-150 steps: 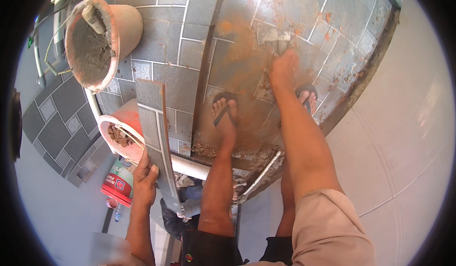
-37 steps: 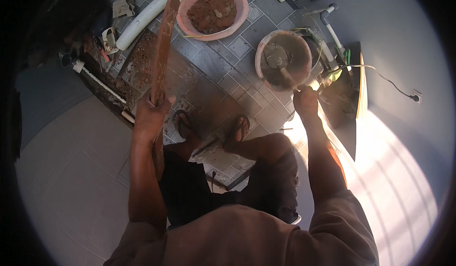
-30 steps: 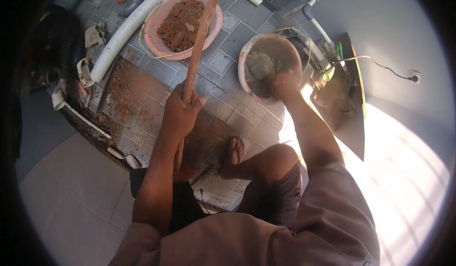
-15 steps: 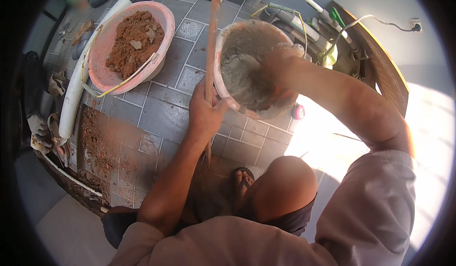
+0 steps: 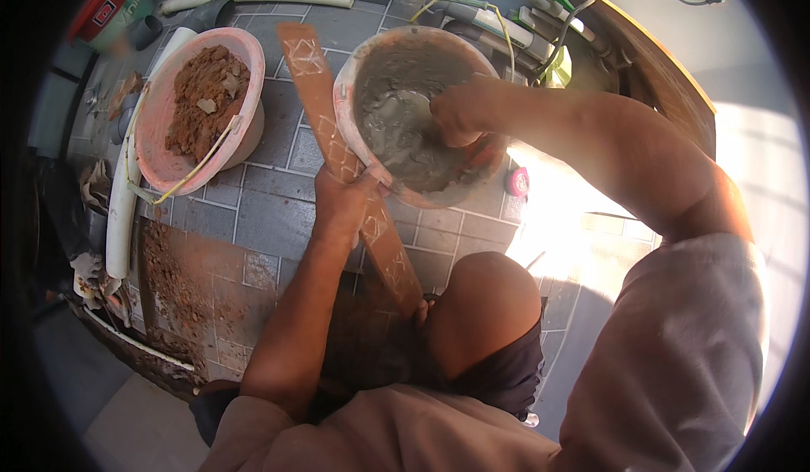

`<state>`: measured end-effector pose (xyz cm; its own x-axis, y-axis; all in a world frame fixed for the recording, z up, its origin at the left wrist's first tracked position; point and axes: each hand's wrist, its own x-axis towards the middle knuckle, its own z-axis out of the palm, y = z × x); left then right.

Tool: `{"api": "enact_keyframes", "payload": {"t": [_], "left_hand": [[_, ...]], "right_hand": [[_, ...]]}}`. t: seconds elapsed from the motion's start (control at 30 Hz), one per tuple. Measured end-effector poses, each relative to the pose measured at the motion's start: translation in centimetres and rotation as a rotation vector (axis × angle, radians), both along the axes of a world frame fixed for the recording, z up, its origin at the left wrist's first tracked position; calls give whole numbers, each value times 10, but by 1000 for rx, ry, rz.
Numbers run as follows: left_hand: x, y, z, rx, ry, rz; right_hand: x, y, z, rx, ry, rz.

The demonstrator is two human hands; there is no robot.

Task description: The person is tiling a floor, using a trowel to spread cement mortar onto a rectangular tile and then placing it onto the prepared surface. They use a hammer to tap the tile into position and a metal straight edge to check alignment.

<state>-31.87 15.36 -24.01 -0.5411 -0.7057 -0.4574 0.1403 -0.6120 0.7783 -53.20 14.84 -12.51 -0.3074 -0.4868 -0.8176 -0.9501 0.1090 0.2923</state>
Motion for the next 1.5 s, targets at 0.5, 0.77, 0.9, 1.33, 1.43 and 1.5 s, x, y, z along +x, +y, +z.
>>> {"api": "enact_keyframes", "payload": {"t": [0.5, 0.77, 0.9, 1.33, 1.43, 1.5], "left_hand": [[6, -12, -9, -87, -20, -45], [13, -15, -8, -127, -96, -94], [9, -13, -13, -133, -102, -70], [6, -16, 1, -204, -149, -66], [9, -20, 1, -163, -167, -80], [7, -19, 5, -151, -166, -72]], "right_hand": [[-37, 36, -46, -399, 43, 4], [25, 63, -12, -377, 61, 476], [49, 53, -1, -380, -146, 163], [7, 39, -44, -599, 62, 350], [12, 45, -37, -521, -17, 411], [13, 47, -34, -517, -51, 465]]}}
